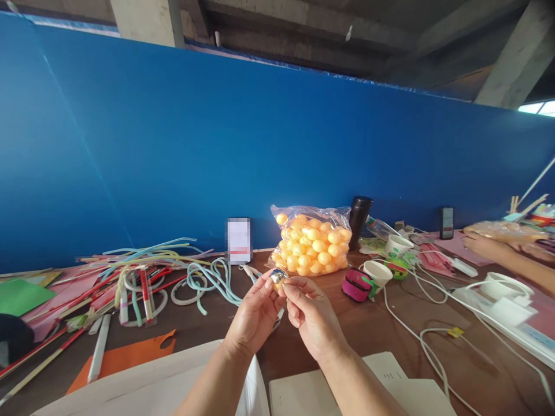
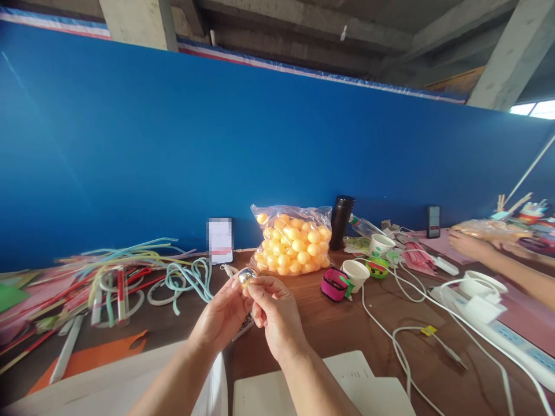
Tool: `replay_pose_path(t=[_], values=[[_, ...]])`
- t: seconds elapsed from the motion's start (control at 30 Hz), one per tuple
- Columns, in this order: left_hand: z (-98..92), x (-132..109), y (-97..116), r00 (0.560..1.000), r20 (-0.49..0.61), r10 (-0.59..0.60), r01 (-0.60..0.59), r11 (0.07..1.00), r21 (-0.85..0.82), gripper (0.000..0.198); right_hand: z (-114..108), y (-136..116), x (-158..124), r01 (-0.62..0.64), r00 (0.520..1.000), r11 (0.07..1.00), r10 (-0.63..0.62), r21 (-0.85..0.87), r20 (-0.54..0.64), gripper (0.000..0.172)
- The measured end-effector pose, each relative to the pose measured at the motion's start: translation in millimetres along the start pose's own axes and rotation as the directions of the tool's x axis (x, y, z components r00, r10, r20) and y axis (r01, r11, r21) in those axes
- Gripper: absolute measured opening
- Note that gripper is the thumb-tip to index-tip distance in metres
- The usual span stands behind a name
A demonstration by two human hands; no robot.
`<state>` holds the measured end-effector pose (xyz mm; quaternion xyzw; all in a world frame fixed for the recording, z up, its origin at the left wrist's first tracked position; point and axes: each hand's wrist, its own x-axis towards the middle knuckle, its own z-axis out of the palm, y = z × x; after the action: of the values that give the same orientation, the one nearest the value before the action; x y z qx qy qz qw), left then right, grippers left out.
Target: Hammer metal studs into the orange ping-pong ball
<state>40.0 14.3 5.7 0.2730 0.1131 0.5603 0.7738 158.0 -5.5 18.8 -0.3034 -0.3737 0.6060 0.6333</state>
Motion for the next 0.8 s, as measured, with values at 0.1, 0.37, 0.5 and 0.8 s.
replay_pose_path(t=[0.1,0.37,0.5,0.8], values=[[1.0,-0.2,0.6,0.999,0.021,0.038,-0.039,0.996,0.086,0.025,0.0,-0.4,0.0,-0.005,1.0,1.0,0.005,0.005,-0.006,0.018],[1.3,-0.5,2.4,0.999,0.009,0.04,-0.041,0.992,0.118,0.029,0.3,-1.1,-1.0,-0.023,0.999,1.0,0.023,-0.002,-0.023,0.018],[-0.9,0.2,2.2,0.999,0.021,0.042,-0.044,0.988,0.151,0.029,-0.3,-0.6,-1.1,-0.028,0.999,1.0,0.028,-0.001,-0.03,0.019],[-2.1,0.8,2.6,0.998,0.043,0.042,-0.048,0.987,0.152,0.029,-0.3,0.3,-1.9,-0.011,1.0,1.0,0.011,0.002,-0.025,0.019]])
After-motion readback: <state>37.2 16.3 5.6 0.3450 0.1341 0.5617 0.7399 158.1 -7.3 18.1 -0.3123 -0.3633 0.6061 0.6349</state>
